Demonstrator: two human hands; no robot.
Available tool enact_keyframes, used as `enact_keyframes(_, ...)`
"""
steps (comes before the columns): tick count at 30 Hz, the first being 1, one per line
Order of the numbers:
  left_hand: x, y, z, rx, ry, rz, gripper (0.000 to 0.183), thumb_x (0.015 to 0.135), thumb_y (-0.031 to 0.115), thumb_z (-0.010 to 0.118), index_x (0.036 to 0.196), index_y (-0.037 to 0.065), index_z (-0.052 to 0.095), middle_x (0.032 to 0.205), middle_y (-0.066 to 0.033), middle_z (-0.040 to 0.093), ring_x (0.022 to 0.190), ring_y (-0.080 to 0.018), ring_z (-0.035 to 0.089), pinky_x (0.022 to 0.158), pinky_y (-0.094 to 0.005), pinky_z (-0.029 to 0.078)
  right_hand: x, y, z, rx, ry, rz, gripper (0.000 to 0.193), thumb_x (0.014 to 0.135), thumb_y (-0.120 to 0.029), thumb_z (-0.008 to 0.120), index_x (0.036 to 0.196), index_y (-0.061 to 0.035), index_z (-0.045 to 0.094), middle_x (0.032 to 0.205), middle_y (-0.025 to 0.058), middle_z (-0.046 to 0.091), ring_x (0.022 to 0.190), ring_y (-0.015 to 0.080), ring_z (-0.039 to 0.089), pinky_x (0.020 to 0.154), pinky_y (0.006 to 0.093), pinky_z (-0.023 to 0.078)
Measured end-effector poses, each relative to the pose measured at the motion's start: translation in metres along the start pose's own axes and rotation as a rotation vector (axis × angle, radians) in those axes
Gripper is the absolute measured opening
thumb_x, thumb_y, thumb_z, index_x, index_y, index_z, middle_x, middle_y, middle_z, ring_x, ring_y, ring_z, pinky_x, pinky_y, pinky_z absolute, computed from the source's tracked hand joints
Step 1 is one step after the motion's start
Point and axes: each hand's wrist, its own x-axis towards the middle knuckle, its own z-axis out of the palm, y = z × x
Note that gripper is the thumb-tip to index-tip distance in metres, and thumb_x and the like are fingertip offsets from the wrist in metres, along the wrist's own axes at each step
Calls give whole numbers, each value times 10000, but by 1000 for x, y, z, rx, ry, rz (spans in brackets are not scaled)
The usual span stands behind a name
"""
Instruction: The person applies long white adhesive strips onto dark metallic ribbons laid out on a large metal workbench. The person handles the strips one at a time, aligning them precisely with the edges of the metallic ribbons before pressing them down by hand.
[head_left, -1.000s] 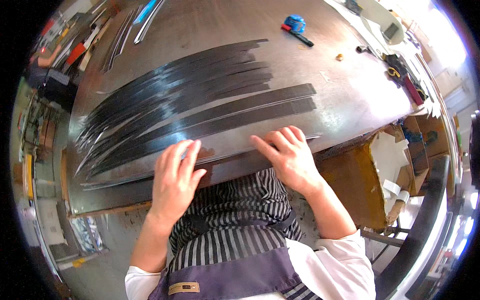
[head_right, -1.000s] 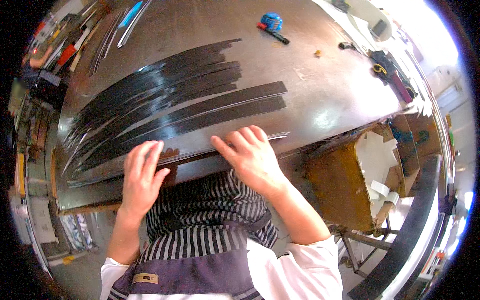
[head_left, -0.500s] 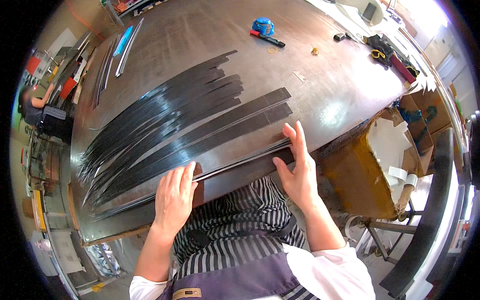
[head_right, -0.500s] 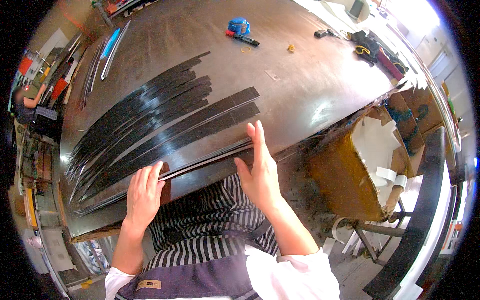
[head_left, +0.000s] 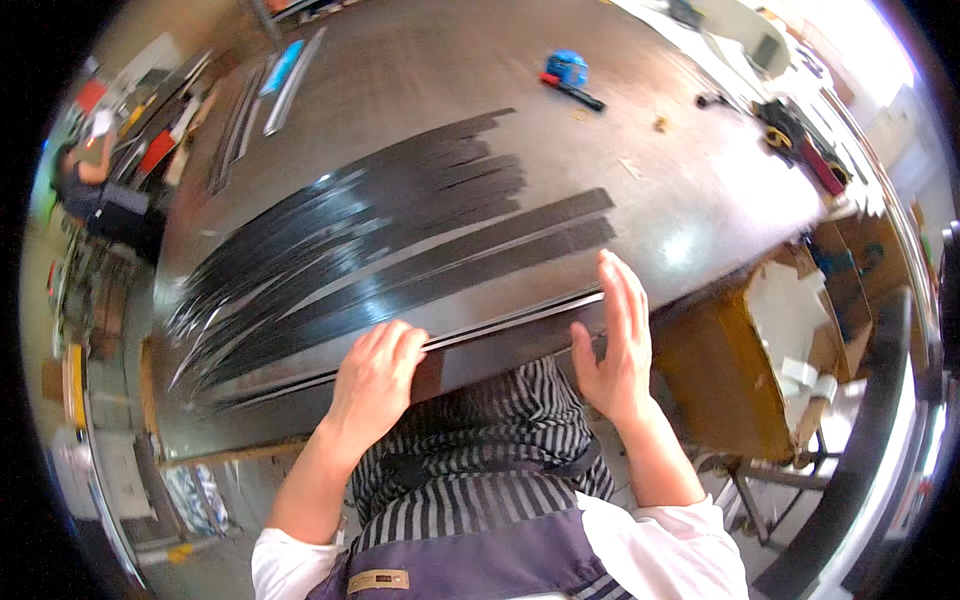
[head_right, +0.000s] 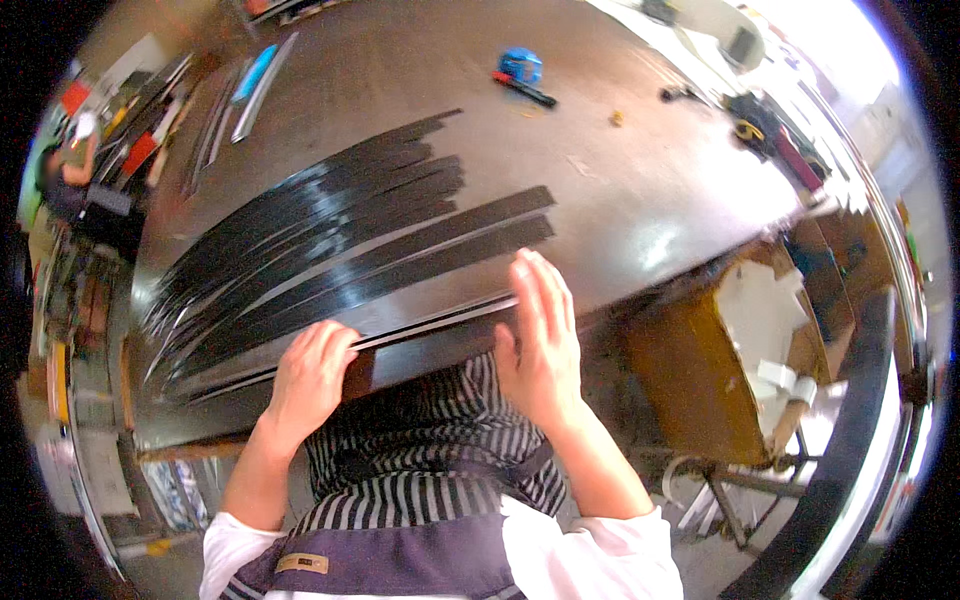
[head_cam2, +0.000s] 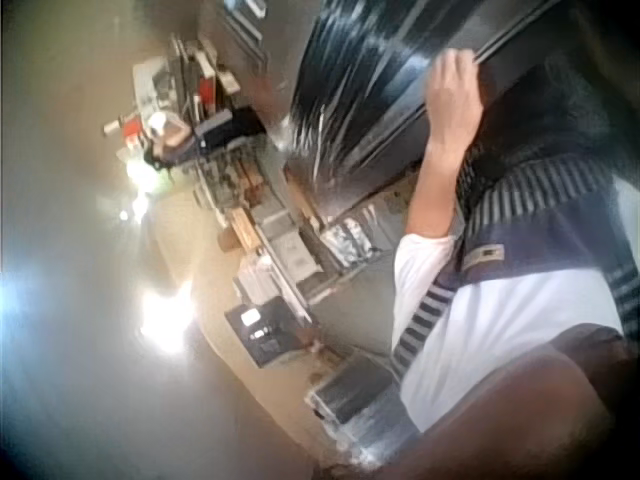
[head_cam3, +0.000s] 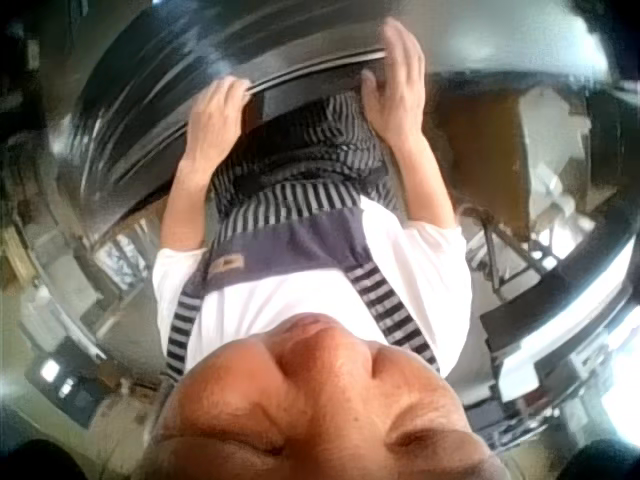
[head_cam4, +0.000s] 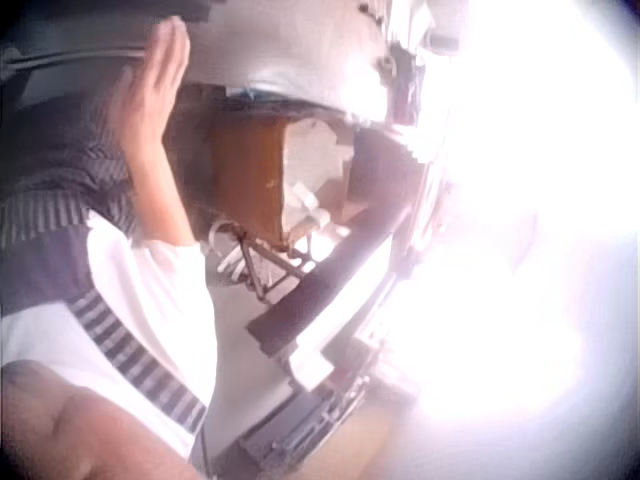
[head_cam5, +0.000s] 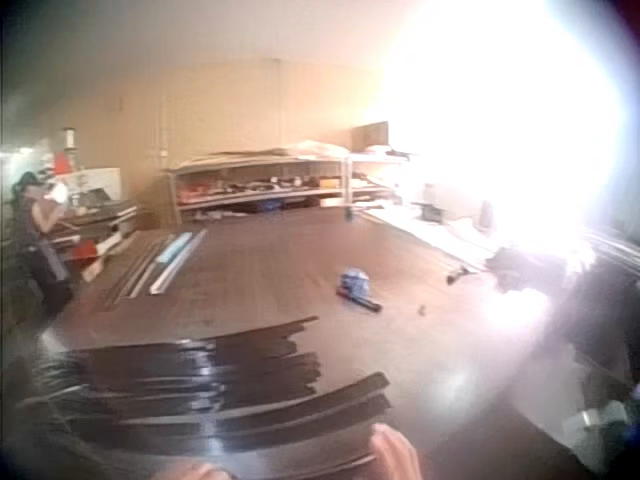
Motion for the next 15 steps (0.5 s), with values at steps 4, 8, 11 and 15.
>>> enact_keyframes(4, 1, -7, -15, -150, -55, 25, 165, 877, 125, 594, 980, -4, 592, 945, -172, 602, 894, -367, 616, 778, -444, 502, 28, -37, 5, -261, -316, -385, 672, 734, -95, 701, 1375, -101, 500, 1400, 151, 482, 1306, 329, 462, 1132, 524, 297)
enact_keyframes(8, 9, -16, -14, -254, -175, 93, 215, 927, 200, 570, 992, -2, 537, 949, -170, 581, 883, -380, 628, 725, -463, 515, 33, -26, 17, -289, -339, -552, 604, 708, -56, 674, 1300, -25, 559, 1156, 130, 578, 1071, 311, 564, 1015, 500, 400)
enact_keyframes(11, 2, -28, -15, -347, -103, 154, 249, 903, 194, 601, 1033, -5, 531, 966, -165, 589, 891, -380, 640, 734, -452, 536, 42, -31, 13, -263, -425, -527, 626, 666, -5, 668, 1282, 11, 559, 1074, 136, 576, 937, 316, 564, 868, 470, 442)
enact_keyframes(15, -27, -41, -48, -152, -109, 20, 300, 862, 168, 637, 1088, 13, 515, 985, -150, 601, 901, -365, 648, 754, -452, 544, 63, -34, 0, -193, -493, -472, 577, 674, 16, 651, 1245, 18, 564, 1028, 146, 580, 908, 335, 544, 850, 459, 428)
